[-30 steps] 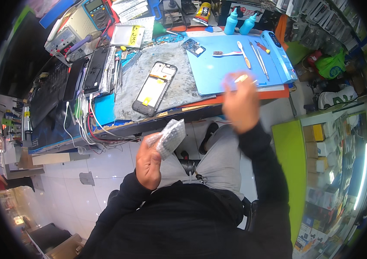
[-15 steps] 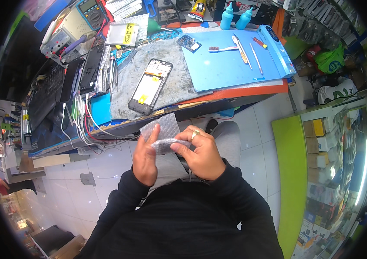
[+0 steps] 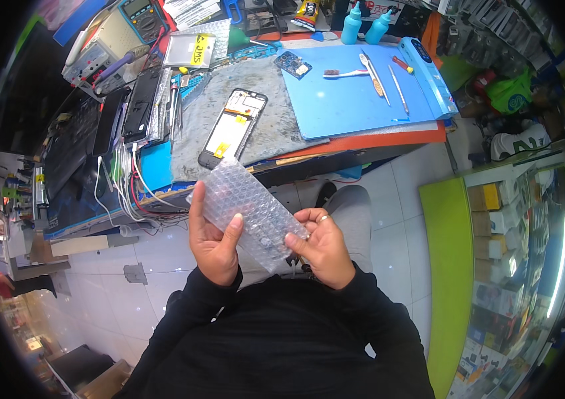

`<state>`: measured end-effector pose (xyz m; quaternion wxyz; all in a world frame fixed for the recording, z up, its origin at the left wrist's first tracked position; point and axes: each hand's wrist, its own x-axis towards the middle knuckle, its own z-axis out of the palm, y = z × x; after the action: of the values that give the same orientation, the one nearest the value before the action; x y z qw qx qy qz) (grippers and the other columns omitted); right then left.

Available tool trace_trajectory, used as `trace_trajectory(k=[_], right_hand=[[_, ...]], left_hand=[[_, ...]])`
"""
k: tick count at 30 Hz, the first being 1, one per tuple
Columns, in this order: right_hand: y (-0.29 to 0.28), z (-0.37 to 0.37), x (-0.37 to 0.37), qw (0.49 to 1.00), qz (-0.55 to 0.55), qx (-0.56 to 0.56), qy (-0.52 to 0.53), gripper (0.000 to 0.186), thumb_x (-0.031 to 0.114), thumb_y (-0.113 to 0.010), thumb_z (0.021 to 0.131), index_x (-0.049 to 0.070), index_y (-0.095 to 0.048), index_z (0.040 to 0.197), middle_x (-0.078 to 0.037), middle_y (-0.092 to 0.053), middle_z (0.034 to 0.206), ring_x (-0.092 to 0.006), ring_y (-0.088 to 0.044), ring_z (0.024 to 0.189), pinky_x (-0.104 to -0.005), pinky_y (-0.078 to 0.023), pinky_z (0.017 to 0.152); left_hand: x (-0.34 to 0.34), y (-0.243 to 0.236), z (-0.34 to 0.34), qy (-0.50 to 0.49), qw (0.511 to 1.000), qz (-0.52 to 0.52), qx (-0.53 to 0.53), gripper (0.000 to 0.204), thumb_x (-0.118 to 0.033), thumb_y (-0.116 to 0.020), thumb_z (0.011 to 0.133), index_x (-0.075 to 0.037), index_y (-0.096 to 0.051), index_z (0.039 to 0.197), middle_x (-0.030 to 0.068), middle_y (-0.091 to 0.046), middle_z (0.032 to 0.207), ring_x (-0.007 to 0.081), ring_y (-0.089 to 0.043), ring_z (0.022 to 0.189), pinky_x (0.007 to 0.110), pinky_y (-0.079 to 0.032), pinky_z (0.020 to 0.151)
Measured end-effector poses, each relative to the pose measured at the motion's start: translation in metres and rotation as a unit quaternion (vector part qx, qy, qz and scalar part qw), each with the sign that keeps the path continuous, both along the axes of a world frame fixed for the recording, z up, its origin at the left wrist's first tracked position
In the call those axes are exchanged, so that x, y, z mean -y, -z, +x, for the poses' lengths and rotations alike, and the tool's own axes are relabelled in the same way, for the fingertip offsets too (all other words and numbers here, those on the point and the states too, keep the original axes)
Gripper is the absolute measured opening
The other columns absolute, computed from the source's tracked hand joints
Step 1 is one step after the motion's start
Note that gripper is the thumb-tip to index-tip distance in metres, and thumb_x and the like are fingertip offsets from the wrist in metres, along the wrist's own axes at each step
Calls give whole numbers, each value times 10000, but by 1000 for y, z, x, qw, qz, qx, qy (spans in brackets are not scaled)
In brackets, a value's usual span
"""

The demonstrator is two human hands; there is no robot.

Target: The person assembles a mobile phone by placing internal circuit boards and components into the chassis, then using a small metal tool to press parts into place.

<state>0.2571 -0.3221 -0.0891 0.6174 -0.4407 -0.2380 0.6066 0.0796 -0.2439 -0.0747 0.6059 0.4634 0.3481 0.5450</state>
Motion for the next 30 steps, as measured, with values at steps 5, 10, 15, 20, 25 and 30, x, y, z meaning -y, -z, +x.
trace_trajectory(k=[5,10,15,20,25,30], right_hand=[[-3,20,-1,995,-9,6,97,292,40,-697,984,-4,-517,1209,-107,-688,1084,-161,-676,956,-306,-542,886],[-9,20,-2,985,-7,-69,156,174,98,-655,1027,-20,-589,1137,-125,-705,1087,-171,-686,938,-317,-542,873],[-3,22,1,980,5,-42,196,138,88,-656,1027,-38,-638,1079,-127,-712,1047,-177,-683,945,-325,-539,884],[-1,26,1,971,27,45,231,119,91,-674,1019,-22,-667,1054,-81,-702,963,-131,-632,863,-286,-504,826],[-9,26,-2,964,38,71,252,117,99,-669,1024,-14,-669,1051,-61,-691,943,-112,-603,839,-272,-485,813],[-10,26,-1,964,37,50,257,114,99,-660,1030,-13,-667,1049,-57,-689,948,-109,-603,850,-269,-484,825]], left_hand=[[-5,4,-8,-65,998,-23,2,458,16,-642,989,19,-480,1418,163,-610,1302,201,-648,1160,328,-559,949],[-6,21,-14,10,984,-174,44,159,-182,-633,1045,-48,-551,1075,83,-694,961,203,-735,783,356,-647,597],[-4,15,-15,49,984,-170,11,157,-188,-635,1049,-47,-567,1037,66,-674,918,167,-705,794,344,-634,648],[-2,21,-23,77,985,-53,-145,199,-211,-664,1043,-34,-586,995,18,-615,850,100,-587,755,274,-533,739],[-4,21,-11,-28,977,108,-184,208,-121,-796,925,-16,-616,919,35,-578,776,115,-591,732,267,-508,663],[0,19,-14,-29,973,102,-207,208,-84,-793,919,-15,-599,885,29,-561,818,105,-540,731,260,-469,680]])
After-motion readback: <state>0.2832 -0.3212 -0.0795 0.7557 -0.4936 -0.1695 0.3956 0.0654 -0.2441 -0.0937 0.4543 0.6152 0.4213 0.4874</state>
